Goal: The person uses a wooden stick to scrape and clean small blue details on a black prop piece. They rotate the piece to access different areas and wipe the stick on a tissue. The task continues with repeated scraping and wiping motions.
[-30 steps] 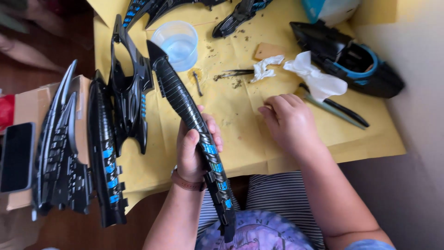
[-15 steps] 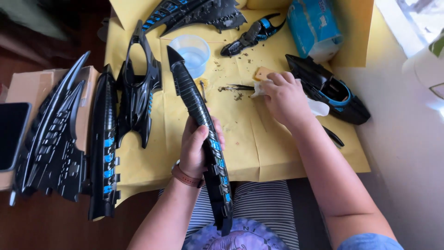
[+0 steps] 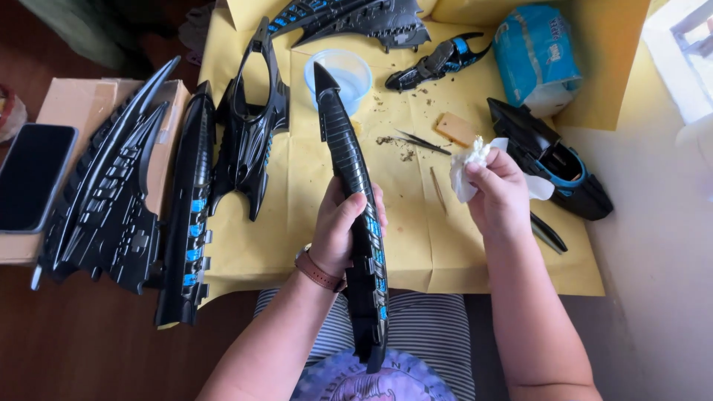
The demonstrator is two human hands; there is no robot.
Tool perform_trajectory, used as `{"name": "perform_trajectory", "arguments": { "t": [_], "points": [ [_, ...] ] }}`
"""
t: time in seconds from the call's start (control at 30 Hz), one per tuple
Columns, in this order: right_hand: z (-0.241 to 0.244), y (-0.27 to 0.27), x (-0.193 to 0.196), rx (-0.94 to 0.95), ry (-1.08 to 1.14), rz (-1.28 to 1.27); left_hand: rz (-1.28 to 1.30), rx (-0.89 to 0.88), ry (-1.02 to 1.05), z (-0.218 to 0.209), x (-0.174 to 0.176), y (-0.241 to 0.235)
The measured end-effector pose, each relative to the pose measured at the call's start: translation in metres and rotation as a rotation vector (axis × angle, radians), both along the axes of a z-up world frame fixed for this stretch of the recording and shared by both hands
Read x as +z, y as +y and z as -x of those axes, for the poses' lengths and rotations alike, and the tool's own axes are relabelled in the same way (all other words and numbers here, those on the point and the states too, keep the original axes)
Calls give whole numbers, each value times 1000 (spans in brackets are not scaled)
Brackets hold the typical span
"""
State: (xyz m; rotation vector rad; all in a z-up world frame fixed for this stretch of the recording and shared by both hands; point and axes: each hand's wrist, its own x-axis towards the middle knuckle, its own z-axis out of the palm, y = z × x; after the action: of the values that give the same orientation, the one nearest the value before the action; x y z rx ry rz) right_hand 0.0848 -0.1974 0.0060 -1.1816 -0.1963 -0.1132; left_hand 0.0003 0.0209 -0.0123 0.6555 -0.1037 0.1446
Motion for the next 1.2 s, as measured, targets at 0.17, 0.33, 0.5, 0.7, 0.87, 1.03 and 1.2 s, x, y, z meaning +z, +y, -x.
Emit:
{"name": "perform_trajectory", "arguments": {
  "t": [0.17,0.33,0.5,0.7,0.87,1.03,1.2],
  "points": [
    [60,26,-9,53,72,-149,-39,29,-3,1,8,-1],
    [106,39,-33,44,100,-58,-53,60,-3,1,3,-3],
    [120,55,-20,134,-70,82,-191,117,17,-4,-10,-4],
    [115,67,-15,-3,-352,369,-274,152,35,-9,-24,-4],
    [112,71,-18,-73,-429,415,-338,176,73,-3,-4,-5],
    [115,65,-34,-87,-347,395,-427,195,116,-2,1,-4],
    [114,54,-26,-22,-279,458,-553,236,126,-3,1,-1]
  ]
}}
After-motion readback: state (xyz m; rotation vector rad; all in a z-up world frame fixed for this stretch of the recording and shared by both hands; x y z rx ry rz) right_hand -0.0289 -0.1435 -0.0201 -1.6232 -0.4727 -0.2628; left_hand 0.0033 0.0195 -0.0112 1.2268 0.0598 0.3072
